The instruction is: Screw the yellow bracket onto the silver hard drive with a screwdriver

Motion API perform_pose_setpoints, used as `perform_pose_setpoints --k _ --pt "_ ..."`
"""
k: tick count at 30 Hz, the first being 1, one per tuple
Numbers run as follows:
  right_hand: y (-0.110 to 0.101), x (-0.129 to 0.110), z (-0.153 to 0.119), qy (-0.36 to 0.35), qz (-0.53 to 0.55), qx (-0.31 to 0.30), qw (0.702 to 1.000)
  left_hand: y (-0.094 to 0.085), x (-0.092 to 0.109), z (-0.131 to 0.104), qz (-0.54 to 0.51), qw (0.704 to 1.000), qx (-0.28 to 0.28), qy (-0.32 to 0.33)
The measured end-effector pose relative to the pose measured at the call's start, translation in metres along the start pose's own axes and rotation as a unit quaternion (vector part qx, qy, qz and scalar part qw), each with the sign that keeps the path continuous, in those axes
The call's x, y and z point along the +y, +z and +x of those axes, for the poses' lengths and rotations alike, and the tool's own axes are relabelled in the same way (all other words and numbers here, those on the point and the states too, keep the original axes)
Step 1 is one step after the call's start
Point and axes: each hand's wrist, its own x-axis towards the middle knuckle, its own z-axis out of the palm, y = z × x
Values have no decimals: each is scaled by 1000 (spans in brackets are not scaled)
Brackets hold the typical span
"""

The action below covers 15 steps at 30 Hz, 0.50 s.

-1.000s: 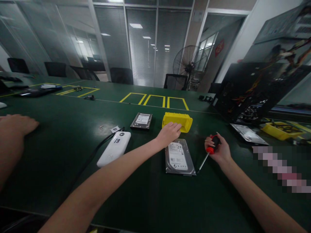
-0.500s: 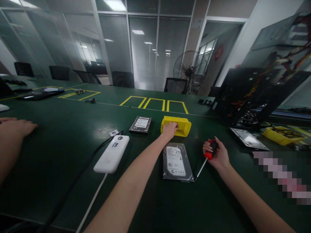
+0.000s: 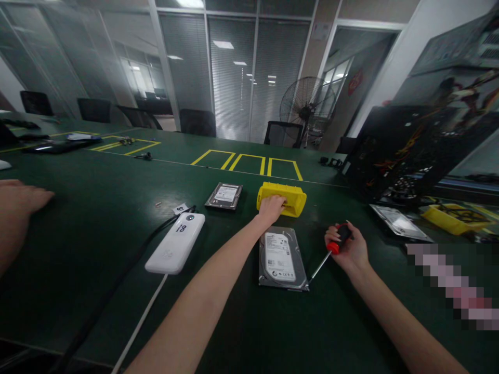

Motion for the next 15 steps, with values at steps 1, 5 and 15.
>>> perform_pose_setpoints --k 1,5,15 --pt "-1 0 1 2 2 2 1000 -4 2 -2 -7 1000 3 4" --pt "-4 0 4 12 5 -2 1000 -34 14 -13 -64 998 -3 28" --pt "-7 -1 5 16 4 -12 1000 -85 -13 -31 -57 988 140 -34"
